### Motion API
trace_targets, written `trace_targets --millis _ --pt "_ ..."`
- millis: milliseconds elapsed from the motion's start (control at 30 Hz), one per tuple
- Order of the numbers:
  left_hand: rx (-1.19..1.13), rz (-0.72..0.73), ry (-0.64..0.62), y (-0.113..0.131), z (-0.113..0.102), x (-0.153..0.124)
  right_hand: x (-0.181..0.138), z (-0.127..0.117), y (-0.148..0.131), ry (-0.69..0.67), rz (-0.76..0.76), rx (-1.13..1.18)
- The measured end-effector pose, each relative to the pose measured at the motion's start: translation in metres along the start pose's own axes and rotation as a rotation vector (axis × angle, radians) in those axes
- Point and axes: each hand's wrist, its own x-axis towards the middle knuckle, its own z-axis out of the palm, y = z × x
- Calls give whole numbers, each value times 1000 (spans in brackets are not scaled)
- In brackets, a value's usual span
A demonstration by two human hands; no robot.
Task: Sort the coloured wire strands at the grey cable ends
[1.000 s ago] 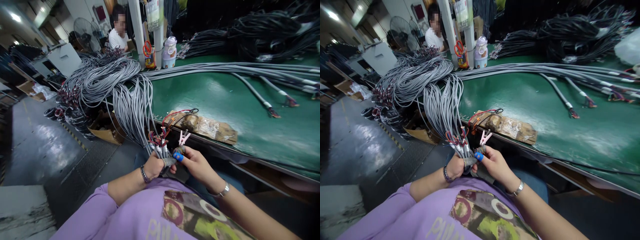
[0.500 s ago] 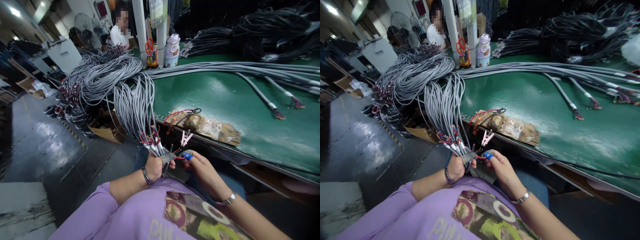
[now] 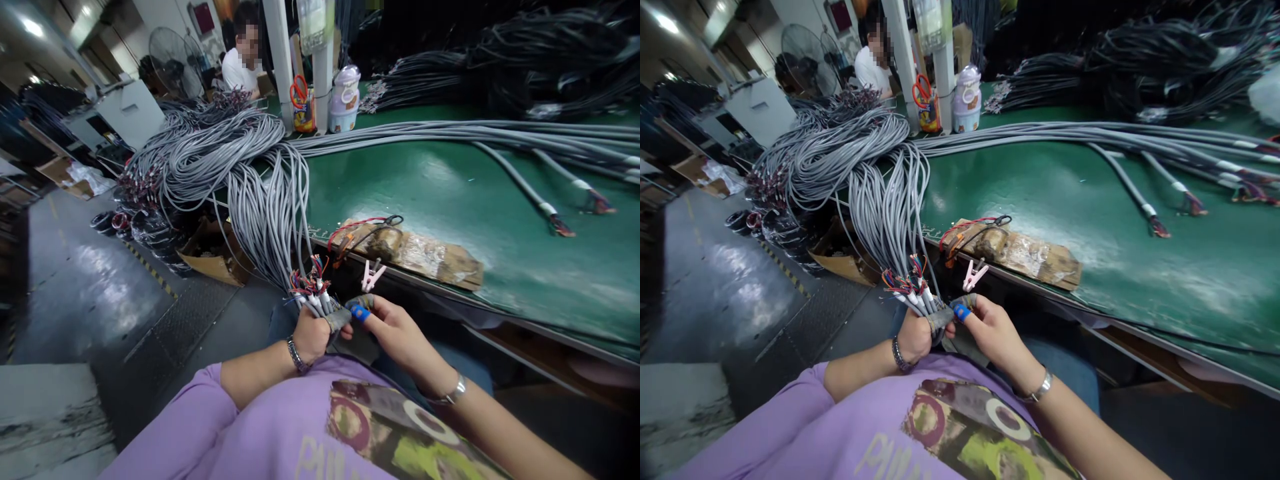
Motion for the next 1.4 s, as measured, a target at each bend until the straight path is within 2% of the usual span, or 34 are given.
trace_targets --millis 100,267,400,533,633,833,900,1000,1067,1133,1200,1267,1333,1400 --pt "-11 2 36 1 3 2 -3 1 7 65 67 110" --pt "-34 2 49 4 7 3 9 -4 21 187 250 452" --pt "-64 -2 61 7 5 1 16 -17 26 300 279 620" --pt "-43 7 73 7 5 1 6 -18 22 56 232 521" --pt "-12 7 51 5 4 2 1 -9 13 27 116 308" --pt "61 -99 -170 11 0 0 4 3 1 -104 8 157" --pt "41 -105 -142 12 -1 0 6 3 4 -39 -15 133" --pt "-29 -65 -36 11 -2 2 9 -2 14 133 -21 167" --pt "-60 -53 3 10 -2 2 10 -8 21 240 20 243" --pt "-65 -51 19 9 -1 3 10 -14 25 291 73 332" --pt "-56 -47 23 10 0 2 8 -17 26 227 113 383" --pt "-53 -37 27 11 2 2 6 -15 24 97 129 368" --pt "-52 -40 20 11 3 2 6 -10 19 -6 103 306" --pt "-48 -47 10 11 3 1 6 -3 12 -49 63 254"
